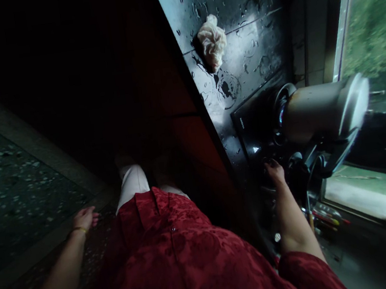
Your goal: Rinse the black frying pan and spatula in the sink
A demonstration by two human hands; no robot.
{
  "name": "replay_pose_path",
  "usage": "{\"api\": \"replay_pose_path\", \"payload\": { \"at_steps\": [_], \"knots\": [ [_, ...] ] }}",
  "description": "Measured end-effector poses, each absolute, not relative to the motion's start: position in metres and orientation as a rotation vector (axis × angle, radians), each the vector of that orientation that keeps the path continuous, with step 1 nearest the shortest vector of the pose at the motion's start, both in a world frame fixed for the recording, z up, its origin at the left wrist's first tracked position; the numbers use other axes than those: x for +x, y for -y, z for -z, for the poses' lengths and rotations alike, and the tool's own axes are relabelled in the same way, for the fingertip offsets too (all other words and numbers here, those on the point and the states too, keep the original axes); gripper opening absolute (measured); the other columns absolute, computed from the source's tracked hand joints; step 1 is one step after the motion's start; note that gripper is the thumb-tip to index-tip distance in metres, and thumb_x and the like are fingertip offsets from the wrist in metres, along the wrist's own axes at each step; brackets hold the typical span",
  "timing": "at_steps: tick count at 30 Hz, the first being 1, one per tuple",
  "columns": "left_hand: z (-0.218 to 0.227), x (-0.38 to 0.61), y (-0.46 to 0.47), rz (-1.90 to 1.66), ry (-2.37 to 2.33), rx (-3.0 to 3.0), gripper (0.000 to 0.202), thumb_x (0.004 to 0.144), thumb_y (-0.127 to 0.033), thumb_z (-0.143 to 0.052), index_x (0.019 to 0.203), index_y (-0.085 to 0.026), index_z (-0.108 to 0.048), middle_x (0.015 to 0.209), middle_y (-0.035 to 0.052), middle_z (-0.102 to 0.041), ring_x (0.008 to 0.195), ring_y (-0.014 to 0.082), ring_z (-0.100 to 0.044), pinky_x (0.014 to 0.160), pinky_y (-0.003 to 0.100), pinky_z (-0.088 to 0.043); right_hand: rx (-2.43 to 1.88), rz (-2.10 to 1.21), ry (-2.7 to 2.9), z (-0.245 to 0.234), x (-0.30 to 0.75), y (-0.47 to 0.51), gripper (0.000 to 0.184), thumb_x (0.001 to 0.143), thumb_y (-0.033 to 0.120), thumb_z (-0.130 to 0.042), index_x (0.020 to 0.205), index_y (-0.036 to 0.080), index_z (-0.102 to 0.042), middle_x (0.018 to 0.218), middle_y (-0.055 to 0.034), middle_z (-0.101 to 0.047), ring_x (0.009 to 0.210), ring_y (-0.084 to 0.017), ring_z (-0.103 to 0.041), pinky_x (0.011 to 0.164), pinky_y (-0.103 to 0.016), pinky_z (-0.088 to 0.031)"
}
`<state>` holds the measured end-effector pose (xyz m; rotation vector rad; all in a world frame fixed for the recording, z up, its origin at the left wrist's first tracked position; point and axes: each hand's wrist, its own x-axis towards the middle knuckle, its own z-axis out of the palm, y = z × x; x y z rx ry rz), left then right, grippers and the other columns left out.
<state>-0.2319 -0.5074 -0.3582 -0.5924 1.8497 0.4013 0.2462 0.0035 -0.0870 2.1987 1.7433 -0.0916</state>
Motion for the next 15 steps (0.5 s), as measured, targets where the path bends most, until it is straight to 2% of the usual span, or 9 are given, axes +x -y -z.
{"api": "replay_pose_path", "payload": {
  "at_steps": [10, 15],
  "knots": [
    [0.366, -0.238, 0.508, -0.399, -1.810, -0.668, 0.010, 0.082, -0.021, -0.052, 0.088, -0.012, -0.050, 0.050, -0.0072, -0.048, 0.040, 0.0067, -0.042, 0.042, 0.015, -0.036, 2.260, 0.106, -1.746, 0.091, 0.253, -0.002, 0.066, 0.070, 0.044, -0.055, 0.126, 0.009, -0.052, 0.101, -0.0164, -0.065, 0.095, -0.028, -0.059, 0.083, -0.038, -0.045],
    [0.357, -0.250, 0.506, -0.429, -1.838, -0.635, 0.010, 0.082, -0.021, -0.051, 0.082, -0.012, -0.050, 0.048, -0.0069, -0.048, 0.040, 0.0068, -0.042, 0.042, 0.016, -0.036, 2.371, 0.014, -1.767, 0.084, 0.248, 0.019, 0.068, 0.072, 0.043, -0.054, 0.129, 0.007, -0.048, 0.102, -0.0177, -0.063, 0.096, -0.030, -0.058, 0.086, -0.042, -0.043]
  ]
}}
